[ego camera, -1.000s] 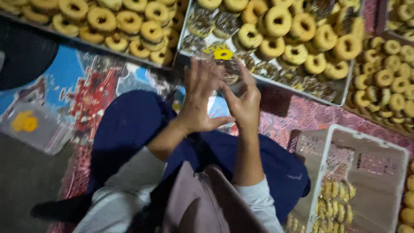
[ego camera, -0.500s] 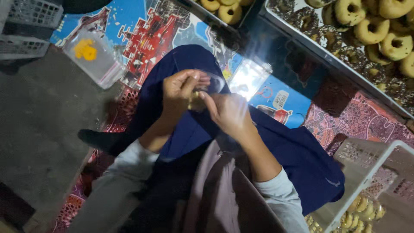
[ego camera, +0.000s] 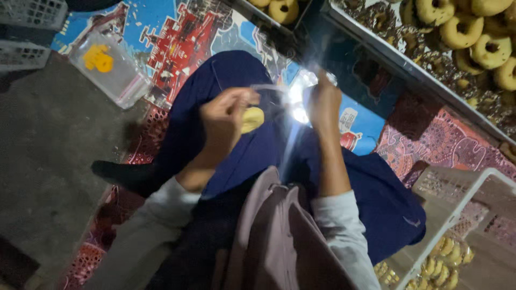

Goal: The person sits on the floor and repeatedly picks donuts from metal trays, places them into clear plastic bags, and sets the filled bags aside. The person handles both plain and chocolate-topped donuts throughout the clip.

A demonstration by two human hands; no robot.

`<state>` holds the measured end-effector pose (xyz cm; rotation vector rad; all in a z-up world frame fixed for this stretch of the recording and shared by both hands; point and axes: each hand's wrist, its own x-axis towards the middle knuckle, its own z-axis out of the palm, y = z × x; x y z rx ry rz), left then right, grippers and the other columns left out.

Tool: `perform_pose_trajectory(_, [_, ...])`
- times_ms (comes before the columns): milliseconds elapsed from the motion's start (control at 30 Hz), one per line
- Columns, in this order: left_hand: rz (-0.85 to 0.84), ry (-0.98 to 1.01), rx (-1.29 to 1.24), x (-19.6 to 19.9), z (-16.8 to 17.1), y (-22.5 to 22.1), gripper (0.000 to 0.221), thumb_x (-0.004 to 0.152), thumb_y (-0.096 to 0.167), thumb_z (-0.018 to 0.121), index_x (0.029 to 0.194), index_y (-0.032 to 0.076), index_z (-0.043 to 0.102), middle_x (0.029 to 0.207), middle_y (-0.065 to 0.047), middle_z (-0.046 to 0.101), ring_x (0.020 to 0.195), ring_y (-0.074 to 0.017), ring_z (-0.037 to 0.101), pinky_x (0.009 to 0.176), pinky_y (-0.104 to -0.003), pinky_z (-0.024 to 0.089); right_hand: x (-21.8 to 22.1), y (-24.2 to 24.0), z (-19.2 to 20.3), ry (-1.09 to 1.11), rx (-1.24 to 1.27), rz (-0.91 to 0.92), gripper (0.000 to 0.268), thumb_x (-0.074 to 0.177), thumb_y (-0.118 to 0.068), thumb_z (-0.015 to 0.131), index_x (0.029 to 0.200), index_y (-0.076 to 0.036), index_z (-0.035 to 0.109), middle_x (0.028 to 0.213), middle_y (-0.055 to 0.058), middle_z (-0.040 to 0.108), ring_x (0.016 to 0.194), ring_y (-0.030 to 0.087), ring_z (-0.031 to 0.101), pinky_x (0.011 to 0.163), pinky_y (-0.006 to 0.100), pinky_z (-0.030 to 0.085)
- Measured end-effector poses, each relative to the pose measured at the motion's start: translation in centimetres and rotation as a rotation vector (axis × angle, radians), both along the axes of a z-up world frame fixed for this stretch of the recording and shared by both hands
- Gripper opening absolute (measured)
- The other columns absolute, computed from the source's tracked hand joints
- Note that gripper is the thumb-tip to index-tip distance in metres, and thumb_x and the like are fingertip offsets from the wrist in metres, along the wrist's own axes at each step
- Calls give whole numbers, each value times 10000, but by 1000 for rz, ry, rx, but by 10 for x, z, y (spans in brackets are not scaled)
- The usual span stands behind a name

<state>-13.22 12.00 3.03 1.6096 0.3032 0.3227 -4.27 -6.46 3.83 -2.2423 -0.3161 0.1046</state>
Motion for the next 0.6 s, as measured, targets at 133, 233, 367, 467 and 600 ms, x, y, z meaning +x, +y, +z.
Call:
perform_pose_trajectory(133, [124,8,173,0,7,-15,185,1002,75,659,1113,-43,747,944,-118,796,848,-140,750,770,-273,601,-48,-9,-18,340,561,228,271,928,1,737,1193,-45,703,1001,103,742,902,193,713,795,310,560])
perform_pose_trajectory(233, [83,-22,159,-7,8,-27,183,1048,83,631,1143,-28,741,1002,-112,800,887,-116,752,801,-265,611,-75,-11,-19,6,412,-32,227,933,-3,763,1146,-40,693,1036,99,726,928,177,689,813,288,550])
perform_pose_trajectory(367, [30,-31,-24,-2,19,-24,235,1054,109,615,1230,-19,704,1055,-115,784,942,-94,736,840,-271,613,-53,-1,8,-530,159,140,270,885,-38,833,1123,-107,724,1057,75,750,966,257,715,887,350,570])
perform_pose_trajectory(467, [24,-9,98,-3,22,-26,254,1044,106,599,1230,-22,715,1016,-128,784,914,-97,716,796,-278,604,-39,2,29,-619,134,315,352,942,12,782,1271,-50,674,1231,144,721,1132,324,721,976,401,586])
perform_pose_trajectory(600, [-61,6,340,-6,22,-22,238,1026,132,615,1165,-21,734,973,-166,776,913,-160,767,775,-305,605,-23,13,39,-477,75,300,413,883,13,761,1282,-27,667,1100,148,712,1022,333,709,882,405,575])
